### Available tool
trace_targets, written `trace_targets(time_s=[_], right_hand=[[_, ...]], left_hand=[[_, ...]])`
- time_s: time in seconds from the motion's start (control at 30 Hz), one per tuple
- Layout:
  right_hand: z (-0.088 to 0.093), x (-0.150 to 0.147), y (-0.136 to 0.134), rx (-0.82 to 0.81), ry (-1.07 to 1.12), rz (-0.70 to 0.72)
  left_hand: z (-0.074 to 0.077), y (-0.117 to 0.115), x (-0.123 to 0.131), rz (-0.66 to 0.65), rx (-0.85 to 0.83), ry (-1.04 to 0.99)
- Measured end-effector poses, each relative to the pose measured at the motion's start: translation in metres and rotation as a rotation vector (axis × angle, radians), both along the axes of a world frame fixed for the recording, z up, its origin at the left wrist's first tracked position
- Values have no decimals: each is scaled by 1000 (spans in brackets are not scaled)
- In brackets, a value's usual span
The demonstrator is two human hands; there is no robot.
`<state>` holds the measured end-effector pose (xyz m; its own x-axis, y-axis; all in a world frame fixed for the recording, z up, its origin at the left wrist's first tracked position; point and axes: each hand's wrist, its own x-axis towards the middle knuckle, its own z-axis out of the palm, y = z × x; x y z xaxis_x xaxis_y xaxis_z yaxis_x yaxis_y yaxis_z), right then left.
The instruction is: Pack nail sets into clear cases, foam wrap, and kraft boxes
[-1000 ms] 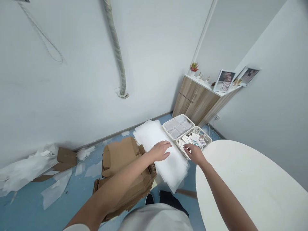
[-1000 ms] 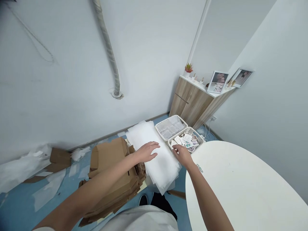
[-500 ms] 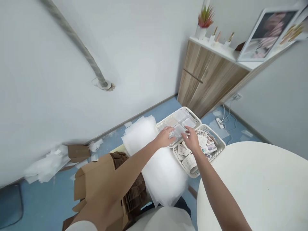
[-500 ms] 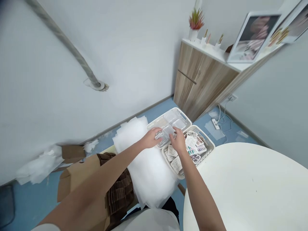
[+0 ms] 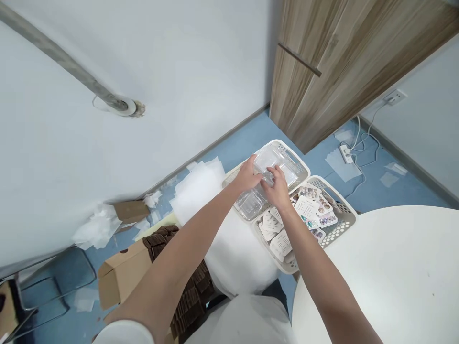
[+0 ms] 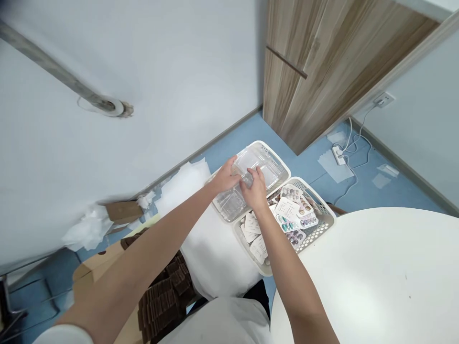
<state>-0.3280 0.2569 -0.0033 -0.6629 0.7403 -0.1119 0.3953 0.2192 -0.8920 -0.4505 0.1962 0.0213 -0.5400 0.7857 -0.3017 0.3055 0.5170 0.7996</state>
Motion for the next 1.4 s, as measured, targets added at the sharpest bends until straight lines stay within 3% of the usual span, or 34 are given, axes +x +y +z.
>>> trace_targets(time_s=[0.2,0.33,0.53,0.73,0.97,1.03,1.17,1.3,1.4], right_hand=[[5,-3,-15,-129,88,-36],[18,5,-26,-145,136,-59],[43,28,-61,-88,185,-118],[68,72,-123,-59,263,-226],[89,134,-219,-169,269,-325],[92,152,-243,-188,282,-346],[95,192,-276,-160,298,-417],[102,240,-293,-128,270,-556],[108,276,-303,-145,249,-568]], left_hand=[[-2,-9,8,144,64,-139],[9,-23,17,237,93,-184],[25,-58,38,262,158,-149],[37,-110,78,316,274,-329],[56,-201,135,395,295,-517],[59,-224,153,364,301,-604],[63,-260,191,168,238,-753],[68,-281,224,-60,155,-808],[70,-289,244,-191,109,-739]])
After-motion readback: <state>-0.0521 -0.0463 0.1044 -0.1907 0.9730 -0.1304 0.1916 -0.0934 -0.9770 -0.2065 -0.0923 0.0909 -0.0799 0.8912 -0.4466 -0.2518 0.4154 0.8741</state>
